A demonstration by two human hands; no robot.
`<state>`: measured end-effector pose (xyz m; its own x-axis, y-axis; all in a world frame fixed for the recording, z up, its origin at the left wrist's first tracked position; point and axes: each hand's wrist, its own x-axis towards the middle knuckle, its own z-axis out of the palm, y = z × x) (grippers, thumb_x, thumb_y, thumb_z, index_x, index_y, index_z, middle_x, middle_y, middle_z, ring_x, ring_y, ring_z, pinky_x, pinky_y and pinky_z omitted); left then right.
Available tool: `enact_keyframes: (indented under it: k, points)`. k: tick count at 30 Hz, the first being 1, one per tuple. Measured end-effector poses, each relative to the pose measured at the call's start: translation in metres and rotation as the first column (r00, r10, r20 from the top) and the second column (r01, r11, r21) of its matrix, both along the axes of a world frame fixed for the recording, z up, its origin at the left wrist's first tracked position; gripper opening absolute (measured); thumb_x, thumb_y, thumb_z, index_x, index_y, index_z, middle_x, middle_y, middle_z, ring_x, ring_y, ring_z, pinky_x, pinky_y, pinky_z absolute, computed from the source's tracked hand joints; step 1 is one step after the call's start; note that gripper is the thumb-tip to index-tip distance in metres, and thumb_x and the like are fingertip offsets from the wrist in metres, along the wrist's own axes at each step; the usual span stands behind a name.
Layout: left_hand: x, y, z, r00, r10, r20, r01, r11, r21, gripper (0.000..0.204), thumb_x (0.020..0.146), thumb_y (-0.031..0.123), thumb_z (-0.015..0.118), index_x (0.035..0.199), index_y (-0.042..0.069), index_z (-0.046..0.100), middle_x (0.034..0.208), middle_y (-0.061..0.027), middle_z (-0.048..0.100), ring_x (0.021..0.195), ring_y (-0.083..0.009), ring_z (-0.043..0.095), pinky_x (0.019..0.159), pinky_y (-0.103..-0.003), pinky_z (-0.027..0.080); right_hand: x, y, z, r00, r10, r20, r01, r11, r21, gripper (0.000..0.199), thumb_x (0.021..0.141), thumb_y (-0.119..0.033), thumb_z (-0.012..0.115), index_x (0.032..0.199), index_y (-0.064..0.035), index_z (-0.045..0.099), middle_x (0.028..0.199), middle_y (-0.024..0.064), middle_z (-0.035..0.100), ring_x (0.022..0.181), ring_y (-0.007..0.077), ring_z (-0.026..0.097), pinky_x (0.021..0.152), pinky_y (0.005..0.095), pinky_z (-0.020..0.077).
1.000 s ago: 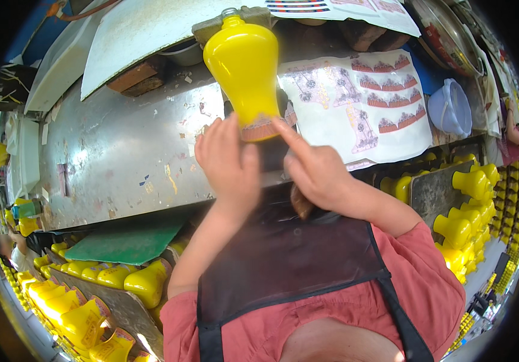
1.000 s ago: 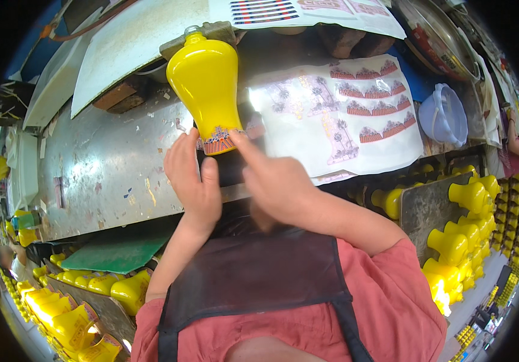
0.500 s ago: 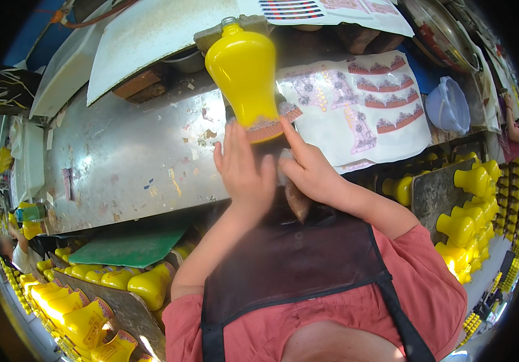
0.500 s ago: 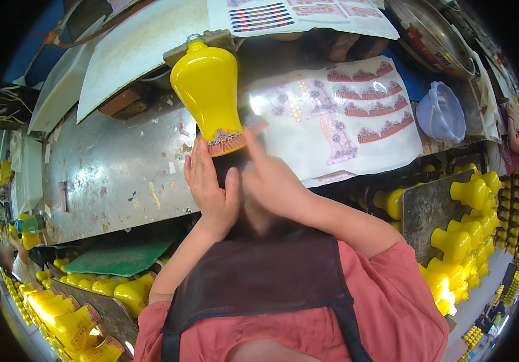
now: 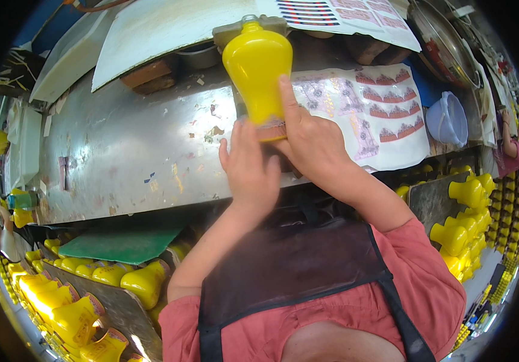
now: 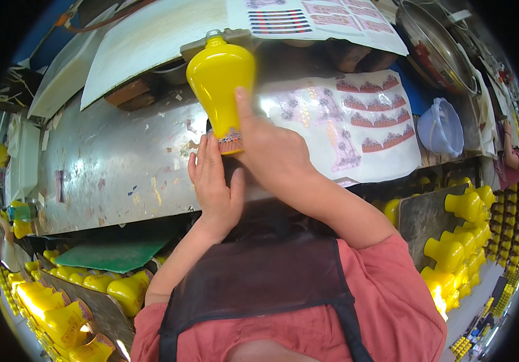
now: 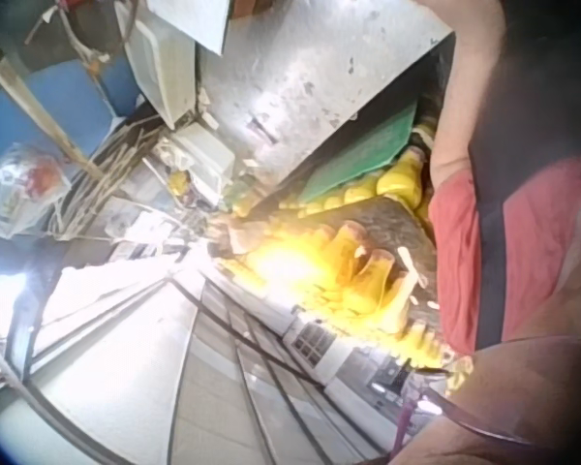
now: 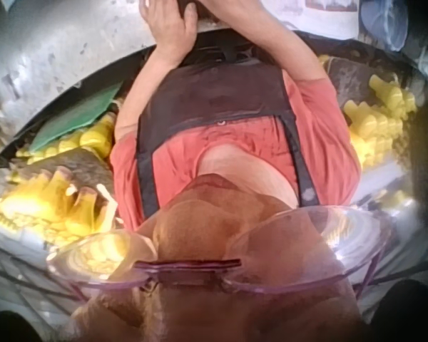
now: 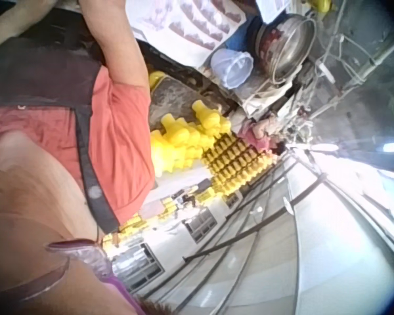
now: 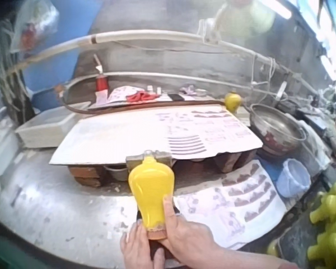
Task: The person picks up a yellow plastic container and applies a printed label to its side, smoothing it with their fingers. They then wipe the container's neck and cap area with a cloth, place the labeled container on a nearby tray, and repeat the process with a second container.
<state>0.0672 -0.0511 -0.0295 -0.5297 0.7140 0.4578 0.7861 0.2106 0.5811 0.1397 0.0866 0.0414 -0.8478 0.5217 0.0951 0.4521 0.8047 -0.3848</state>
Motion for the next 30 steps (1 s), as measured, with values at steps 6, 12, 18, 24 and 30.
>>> enact_keyframes:
  k: [6,12,18,24,30]
  points:
    - [-0.001,-0.001,0.004,0.998,0.019,0.056,-0.021,0.999,0.039,0.076,0.083,0.009,0.066,0.151,-0.008,0.036,0.149,-0.0285,0.047,0.143,-0.0445,0.041,0.12,-0.059,0.016,-0.004,0.003,0.004,0.999,-0.032,-0.02,0.028,0.99,-0.141,0.098,0.087,-0.04,0.073,0.159,0.0003,0.02,0.1,0.0227,0.073,0.08,0.0392,0.073,0.07,0.0454,0.0575]
    - [-0.001,0.0,0.009,0.977,0.032,0.211,-0.042,0.998,0.041,0.07,0.091,0.016,0.063,0.152,-0.006,0.037,0.149,-0.0254,0.049,0.14,-0.0406,0.045,0.121,-0.057,0.017,-0.005,0.006,0.001,0.999,-0.018,-0.041,0.011,0.984,-0.18,0.105,0.085,-0.04,0.076,0.16,-0.0015,0.014,0.092,0.0219,0.074,0.078,0.04,0.072,0.067,0.0459,0.0576]
    - [-0.003,0.006,0.013,0.912,0.024,0.409,-0.057,0.996,0.069,0.066,0.091,0.018,0.063,0.149,-0.002,0.041,0.143,-0.0234,0.054,0.136,-0.0399,0.048,0.119,-0.058,0.02,-0.002,0.009,0.001,0.998,0.039,-0.05,-0.048,0.981,-0.19,0.106,0.094,-0.04,0.071,0.162,0.0012,0.0,0.094,0.0221,0.074,0.076,0.0401,0.073,0.064,0.0449,0.0574]
    - [-0.002,0.018,0.015,0.697,-0.14,0.703,-0.086,0.957,0.276,0.049,0.092,0.016,0.064,0.137,-0.001,0.054,0.126,-0.023,0.064,0.118,-0.0396,0.057,0.104,-0.05,0.04,0.0,0.011,0.004,0.996,0.041,-0.075,-0.062,0.949,-0.31,0.104,0.096,-0.034,0.07,0.162,-0.0015,-0.003,0.106,0.0255,0.072,0.091,0.044,0.072,0.076,0.0467,0.0575]
    - [-0.002,0.021,0.009,0.644,-0.086,0.76,-0.112,0.972,0.205,0.038,0.09,0.017,0.067,0.124,0.0,0.063,0.11,-0.0207,0.069,0.105,-0.0404,0.059,0.095,-0.048,0.045,0.003,0.015,-0.001,0.99,0.051,-0.132,-0.098,0.922,-0.373,0.103,0.096,-0.027,0.07,0.163,-0.004,-0.003,0.113,0.0257,0.071,0.099,0.0445,0.071,0.081,0.045,0.0568]
